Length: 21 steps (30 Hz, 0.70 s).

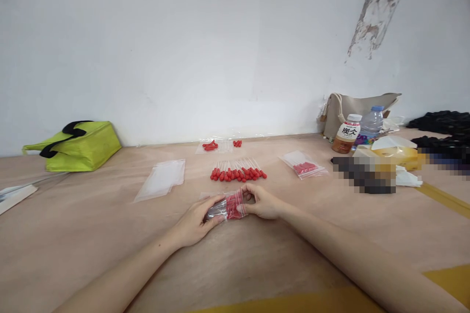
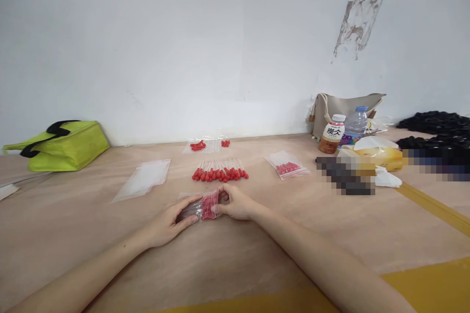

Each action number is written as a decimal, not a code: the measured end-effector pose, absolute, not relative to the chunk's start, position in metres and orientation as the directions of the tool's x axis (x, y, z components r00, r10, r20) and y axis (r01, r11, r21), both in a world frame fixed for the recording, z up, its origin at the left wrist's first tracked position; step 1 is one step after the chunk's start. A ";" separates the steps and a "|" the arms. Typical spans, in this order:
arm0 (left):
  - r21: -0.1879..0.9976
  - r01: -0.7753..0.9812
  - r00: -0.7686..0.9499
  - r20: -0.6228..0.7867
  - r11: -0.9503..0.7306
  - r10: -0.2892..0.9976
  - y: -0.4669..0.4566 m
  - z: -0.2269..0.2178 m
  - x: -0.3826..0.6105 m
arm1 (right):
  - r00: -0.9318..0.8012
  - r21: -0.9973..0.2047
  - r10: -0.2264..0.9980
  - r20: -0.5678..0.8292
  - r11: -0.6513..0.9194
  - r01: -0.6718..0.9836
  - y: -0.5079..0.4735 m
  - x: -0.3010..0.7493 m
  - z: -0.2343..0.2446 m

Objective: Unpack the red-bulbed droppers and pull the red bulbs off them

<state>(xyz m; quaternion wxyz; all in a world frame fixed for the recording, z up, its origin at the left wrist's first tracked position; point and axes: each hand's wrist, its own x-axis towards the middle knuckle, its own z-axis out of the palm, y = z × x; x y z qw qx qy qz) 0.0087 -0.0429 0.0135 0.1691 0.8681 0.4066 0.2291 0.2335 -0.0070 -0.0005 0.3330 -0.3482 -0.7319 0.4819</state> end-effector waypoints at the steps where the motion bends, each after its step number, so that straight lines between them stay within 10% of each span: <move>1: 0.478 0.632 0.564 0.256 -0.610 0.785 -0.043 0.014 0.009 | -0.539 -0.948 0.830 0.145 0.272 0.163 -0.007 0.233 -0.002; 12: 0.451 0.625 0.582 0.274 -0.637 0.766 -0.041 0.009 0.006 | -0.473 -0.977 0.863 0.174 0.213 0.029 -0.004 0.229 -0.005; 21: 0.387 0.667 0.588 0.252 -0.637 0.769 -0.042 0.011 0.006 | -0.453 -0.980 0.891 -0.038 -0.122 -0.157 -0.005 0.254 0.004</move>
